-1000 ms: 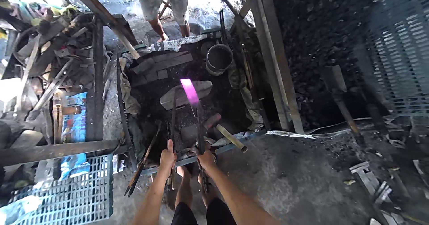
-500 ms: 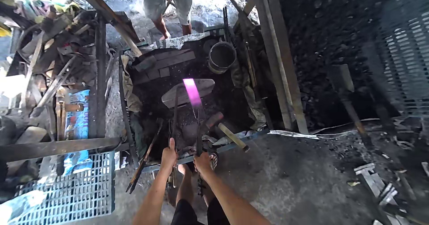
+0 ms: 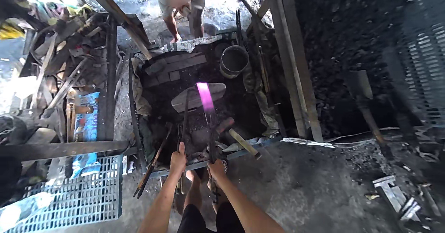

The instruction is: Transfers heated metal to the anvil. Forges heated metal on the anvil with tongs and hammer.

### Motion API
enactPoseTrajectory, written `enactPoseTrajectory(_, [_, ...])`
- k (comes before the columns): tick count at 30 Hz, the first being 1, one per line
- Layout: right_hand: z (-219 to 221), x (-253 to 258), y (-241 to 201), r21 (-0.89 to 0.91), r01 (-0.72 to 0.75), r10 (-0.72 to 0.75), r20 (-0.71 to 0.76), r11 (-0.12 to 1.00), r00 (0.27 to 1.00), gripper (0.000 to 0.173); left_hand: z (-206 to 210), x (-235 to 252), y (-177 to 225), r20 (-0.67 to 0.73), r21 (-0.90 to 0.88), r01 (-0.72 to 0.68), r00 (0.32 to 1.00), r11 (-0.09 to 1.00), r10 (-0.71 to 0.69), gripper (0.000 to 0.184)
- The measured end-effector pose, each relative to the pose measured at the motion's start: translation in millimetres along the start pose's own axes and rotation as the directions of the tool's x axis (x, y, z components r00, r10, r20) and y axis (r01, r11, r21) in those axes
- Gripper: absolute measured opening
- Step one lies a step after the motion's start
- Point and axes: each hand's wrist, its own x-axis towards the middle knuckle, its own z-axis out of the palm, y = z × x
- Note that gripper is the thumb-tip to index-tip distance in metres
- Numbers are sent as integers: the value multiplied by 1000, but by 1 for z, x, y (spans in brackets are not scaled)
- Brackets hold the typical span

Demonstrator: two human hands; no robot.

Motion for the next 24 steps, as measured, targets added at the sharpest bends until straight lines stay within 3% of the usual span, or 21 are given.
enactPoseTrajectory(6, [2, -13, 30, 30, -53, 52, 18, 998, 998, 33, 12, 8, -3, 0, 43, -23, 1000, 999, 23, 71])
enactPoseTrajectory(24, [15, -12, 23, 20, -63, 63, -24, 998, 998, 29, 15, 11, -4, -26, 76, -10, 1000, 997, 12, 72])
